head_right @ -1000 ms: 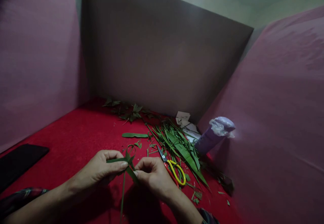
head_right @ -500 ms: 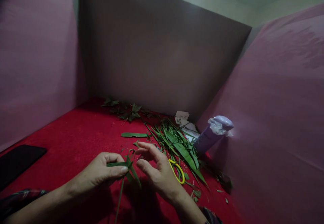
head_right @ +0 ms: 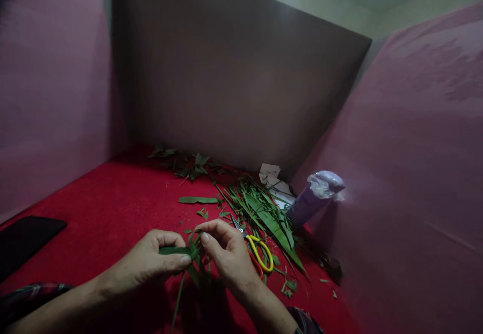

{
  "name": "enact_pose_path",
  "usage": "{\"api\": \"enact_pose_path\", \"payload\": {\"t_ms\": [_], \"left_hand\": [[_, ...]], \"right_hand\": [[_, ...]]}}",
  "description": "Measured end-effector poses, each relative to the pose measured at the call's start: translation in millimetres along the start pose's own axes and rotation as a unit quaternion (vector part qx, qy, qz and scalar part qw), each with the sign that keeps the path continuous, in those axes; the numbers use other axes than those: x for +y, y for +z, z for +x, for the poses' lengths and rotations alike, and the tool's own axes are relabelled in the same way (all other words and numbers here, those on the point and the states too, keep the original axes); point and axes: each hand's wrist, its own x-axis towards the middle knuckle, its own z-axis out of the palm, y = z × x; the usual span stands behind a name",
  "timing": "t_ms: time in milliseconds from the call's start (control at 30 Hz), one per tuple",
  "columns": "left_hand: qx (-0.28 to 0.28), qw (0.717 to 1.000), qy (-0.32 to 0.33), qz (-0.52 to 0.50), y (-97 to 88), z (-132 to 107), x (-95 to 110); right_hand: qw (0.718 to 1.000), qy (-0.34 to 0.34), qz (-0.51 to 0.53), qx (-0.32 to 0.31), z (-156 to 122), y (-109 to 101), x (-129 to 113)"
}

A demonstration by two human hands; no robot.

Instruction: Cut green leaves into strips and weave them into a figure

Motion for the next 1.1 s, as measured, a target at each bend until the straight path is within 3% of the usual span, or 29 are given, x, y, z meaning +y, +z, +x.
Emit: {"api": "enact_pose_path", "payload": {"t_ms": [233,600,800,967,1100], "left_hand": [[0.019,1.000,0.007,0.003,-1.6,0.0,3.0],[0.057,0.998,0.006,-0.004,-1.9,-2.3,10.0],[0.064,0.998,0.012,-0.012,-2.0,-2.9,10.2],[0.072,0.997,0.004,-0.029,-5.0,-2.2,8.6],[0.072,0.997,0.000,-0.025,-4.9,-2.5,9.6]], "right_hand": [[0.998,0.053,0.006,-0.039,-2.3,-0.3,2.6],[0.997,0.065,-0.030,0.006,-2.9,4.0,0.5],[0.992,0.060,-0.097,-0.052,-2.4,-0.9,3.1],[0.972,0.076,-0.186,-0.125,-0.1,-22.1,0.4],[0.963,0.087,-0.199,-0.158,0.1,-36.4,-6.2]]}}
